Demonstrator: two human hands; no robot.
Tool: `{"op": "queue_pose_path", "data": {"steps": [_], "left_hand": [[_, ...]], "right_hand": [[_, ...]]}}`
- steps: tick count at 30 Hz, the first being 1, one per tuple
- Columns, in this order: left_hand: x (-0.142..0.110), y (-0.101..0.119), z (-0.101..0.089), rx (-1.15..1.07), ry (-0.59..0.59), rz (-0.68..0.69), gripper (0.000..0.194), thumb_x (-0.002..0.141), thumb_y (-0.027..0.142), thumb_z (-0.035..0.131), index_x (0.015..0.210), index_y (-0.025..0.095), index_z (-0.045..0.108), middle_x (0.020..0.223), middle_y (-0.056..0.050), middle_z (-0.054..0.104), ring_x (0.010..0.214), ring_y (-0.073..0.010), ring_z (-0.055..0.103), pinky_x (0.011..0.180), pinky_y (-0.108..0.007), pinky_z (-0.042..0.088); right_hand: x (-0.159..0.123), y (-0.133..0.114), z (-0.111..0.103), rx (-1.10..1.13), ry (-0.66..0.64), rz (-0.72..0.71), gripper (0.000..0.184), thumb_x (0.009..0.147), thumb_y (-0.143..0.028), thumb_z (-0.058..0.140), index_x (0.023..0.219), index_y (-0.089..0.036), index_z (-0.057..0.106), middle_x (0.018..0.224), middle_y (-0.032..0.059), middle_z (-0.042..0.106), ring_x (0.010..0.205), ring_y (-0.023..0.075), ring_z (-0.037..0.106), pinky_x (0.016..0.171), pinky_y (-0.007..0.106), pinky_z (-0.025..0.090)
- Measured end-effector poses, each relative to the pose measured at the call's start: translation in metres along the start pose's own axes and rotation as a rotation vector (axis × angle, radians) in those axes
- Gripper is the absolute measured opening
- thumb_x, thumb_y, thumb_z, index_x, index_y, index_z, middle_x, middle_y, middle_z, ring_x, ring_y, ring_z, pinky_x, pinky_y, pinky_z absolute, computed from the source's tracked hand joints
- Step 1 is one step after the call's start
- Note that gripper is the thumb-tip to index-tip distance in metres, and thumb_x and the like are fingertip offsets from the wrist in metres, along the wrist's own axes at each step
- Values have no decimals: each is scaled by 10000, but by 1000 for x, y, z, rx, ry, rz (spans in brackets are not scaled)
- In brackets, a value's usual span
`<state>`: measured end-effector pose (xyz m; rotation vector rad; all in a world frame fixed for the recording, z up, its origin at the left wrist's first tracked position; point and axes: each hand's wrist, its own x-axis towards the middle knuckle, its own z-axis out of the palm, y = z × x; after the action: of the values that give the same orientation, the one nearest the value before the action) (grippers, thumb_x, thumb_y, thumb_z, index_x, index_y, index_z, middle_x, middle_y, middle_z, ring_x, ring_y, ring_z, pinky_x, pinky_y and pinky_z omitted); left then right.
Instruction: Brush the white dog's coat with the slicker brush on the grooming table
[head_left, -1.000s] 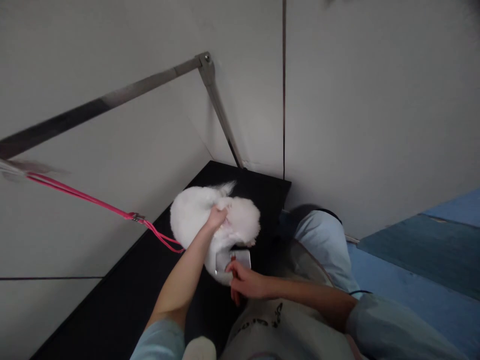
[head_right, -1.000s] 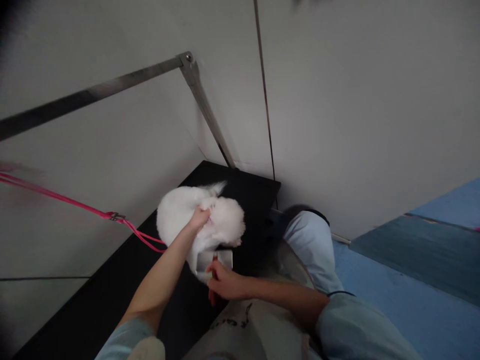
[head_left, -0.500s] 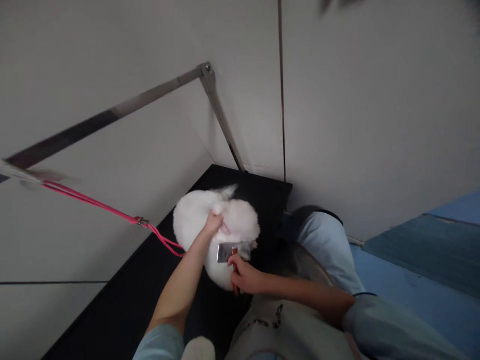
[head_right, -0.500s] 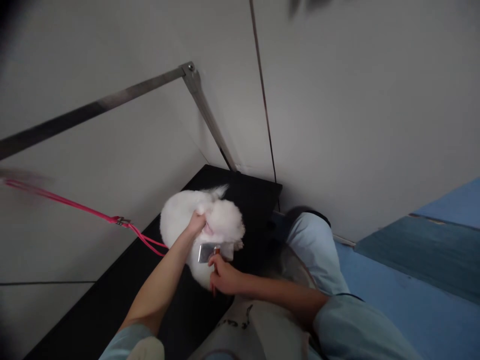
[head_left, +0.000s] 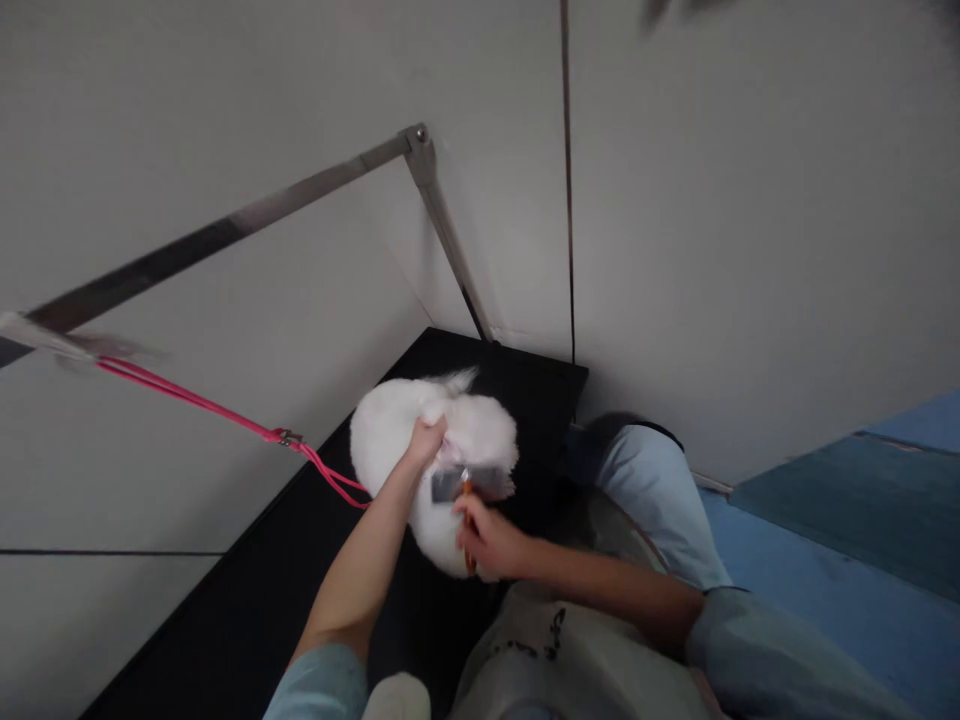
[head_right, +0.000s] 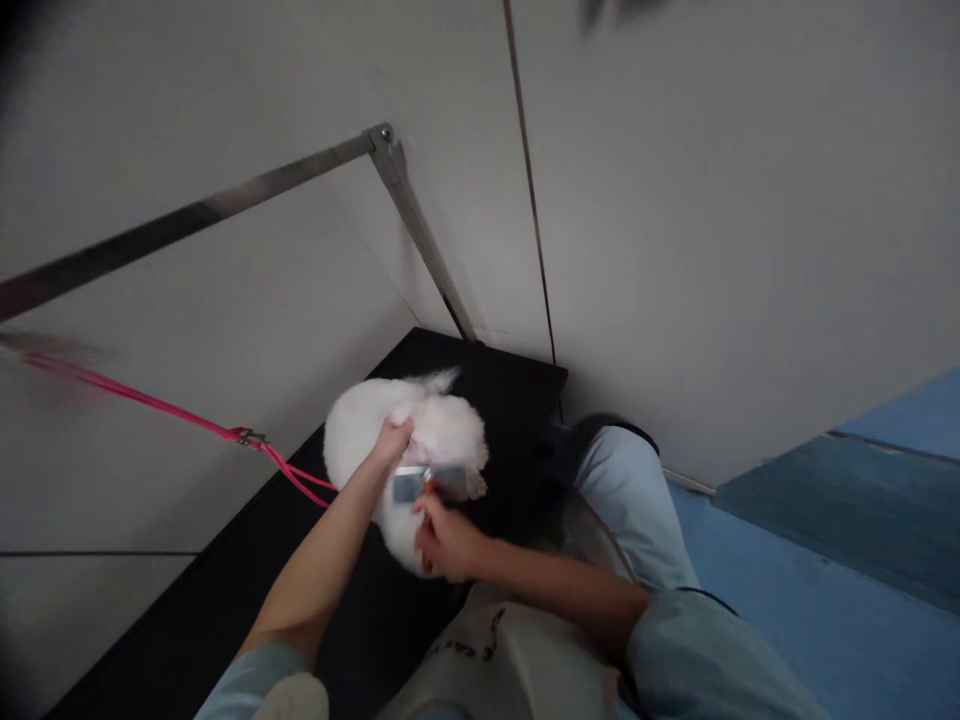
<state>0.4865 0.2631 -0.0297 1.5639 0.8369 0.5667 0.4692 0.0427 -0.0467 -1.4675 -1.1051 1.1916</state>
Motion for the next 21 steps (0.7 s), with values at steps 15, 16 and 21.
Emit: {"op": "queue_pose_path", "data": {"steps": [15, 16, 21], "left_hand": [[19, 27, 13, 247, -328, 125, 127, 581, 215, 739, 678, 136, 716, 733, -57, 728, 796, -232, 667, 808, -311, 527], [18, 29, 14, 258, -352, 128, 140, 591, 229, 741, 693, 135, 720, 748, -62, 732, 807, -236, 668, 820, -317, 525], [15, 37, 18, 254, -394, 119, 178, 562, 247, 772, 694, 141, 718, 756, -59, 738, 863, -258, 670, 874, -345, 515]], "right_hand": [[9, -9, 4, -331, -132, 17, 318, 811, -137, 490, 1123, -188, 517, 707, -19, 585, 650, 141, 565, 610, 235, 400], [10, -10, 6, -322, -135, -12, 321, 825, -152, 481, 1142, -187, 510, 723, -14, 599, 662, 143, 571, 626, 239, 407], [21, -5, 12, -396, 13, 41, 343, 881, -152, 401, 1215, -130, 476, 751, 36, 625, 691, 174, 581, 675, 284, 416]]}}
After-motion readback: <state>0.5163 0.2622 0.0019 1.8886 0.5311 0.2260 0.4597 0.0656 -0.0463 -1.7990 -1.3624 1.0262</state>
